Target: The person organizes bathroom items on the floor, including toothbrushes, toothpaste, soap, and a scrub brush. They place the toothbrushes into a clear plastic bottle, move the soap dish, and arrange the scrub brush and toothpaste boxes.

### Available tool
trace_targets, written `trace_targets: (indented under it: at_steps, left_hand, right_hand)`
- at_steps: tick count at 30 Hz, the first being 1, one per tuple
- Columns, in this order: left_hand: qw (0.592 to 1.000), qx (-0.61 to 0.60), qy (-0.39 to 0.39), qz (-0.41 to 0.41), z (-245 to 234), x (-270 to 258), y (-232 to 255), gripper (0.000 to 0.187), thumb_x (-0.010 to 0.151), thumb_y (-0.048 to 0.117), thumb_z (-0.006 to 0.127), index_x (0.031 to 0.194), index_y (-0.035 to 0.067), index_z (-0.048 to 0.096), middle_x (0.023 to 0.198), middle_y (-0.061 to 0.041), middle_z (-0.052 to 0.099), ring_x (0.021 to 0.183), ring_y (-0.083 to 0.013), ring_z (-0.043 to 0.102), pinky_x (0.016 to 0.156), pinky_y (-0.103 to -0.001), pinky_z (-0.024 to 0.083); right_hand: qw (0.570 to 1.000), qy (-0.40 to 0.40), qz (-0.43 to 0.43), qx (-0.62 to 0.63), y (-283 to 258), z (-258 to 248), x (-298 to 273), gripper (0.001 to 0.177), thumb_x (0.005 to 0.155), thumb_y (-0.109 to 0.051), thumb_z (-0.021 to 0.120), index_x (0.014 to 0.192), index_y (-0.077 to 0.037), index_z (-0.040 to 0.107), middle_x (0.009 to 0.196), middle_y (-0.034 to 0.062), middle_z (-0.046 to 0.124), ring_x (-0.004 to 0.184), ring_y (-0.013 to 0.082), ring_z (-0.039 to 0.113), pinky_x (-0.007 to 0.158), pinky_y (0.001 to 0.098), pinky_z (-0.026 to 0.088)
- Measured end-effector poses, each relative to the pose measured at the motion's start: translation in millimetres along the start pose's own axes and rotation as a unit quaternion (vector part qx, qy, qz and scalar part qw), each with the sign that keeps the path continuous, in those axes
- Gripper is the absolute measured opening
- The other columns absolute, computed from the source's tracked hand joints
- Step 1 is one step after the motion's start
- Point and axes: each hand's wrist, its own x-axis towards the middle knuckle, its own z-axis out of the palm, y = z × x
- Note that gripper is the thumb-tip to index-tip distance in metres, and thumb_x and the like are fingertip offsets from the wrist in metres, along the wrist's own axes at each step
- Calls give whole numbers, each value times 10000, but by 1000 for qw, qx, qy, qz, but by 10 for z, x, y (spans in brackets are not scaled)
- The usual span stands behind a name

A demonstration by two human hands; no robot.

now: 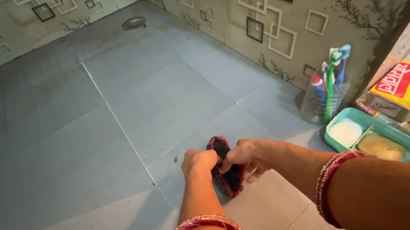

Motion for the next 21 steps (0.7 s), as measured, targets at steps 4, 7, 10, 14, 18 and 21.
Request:
trace_targets:
  at_steps: [4,7,10,14,18,21]
  left_hand:
    - [999,38,12,-2,-14,-84,93,511,721,165,907,1178,38,716,1247,-185,718,1152,-324,703,957,-424,565]
    - [999,45,17,18,10,-165,166,400,733,143,894,1105,65,769,1177,-156,753,1093,-307,736,918,-418,586]
    - [997,39,19,66,32,-292,243,319,735,116,883,1045,104,809,1108,-128,776,1036,-289,751,883,-414,592]
    - [997,14,19,75,84,-478,460,301,755,79,854,1042,156,807,1058,-88,800,986,-243,771,860,-394,595]
    - [992,16,12,124,198,-698,635,335,716,42,894,1019,139,788,1040,-69,790,977,-229,747,859,-381,584]
    - [989,20,-13,146,301,-871,789,310,716,35,888,996,124,788,1026,-74,784,959,-227,741,859,-380,580]
  right_hand:
    - [1000,12,-7,24,21,-148,-114,468,767,-227,842,1158,-35,672,1106,125,679,857,225,659,705,392,590]
    - [999,20,-32,35,53,-305,-203,456,751,-222,835,1132,-14,694,1084,129,706,864,237,675,692,380,582]
    - [997,48,-45,49,99,-459,-330,429,752,-209,828,1125,-44,696,1086,108,711,906,229,695,721,376,587]
    - [994,74,-60,57,158,-689,-516,447,752,-197,835,1149,-54,686,1109,88,711,979,219,692,759,394,586]
    - [990,96,-72,70,248,-940,-677,510,756,-192,829,1227,-90,661,1166,77,687,1053,222,668,821,423,583]
    - [988,110,-77,76,353,-1101,-791,548,758,-202,818,1270,-92,657,1189,72,687,1063,240,668,846,438,576]
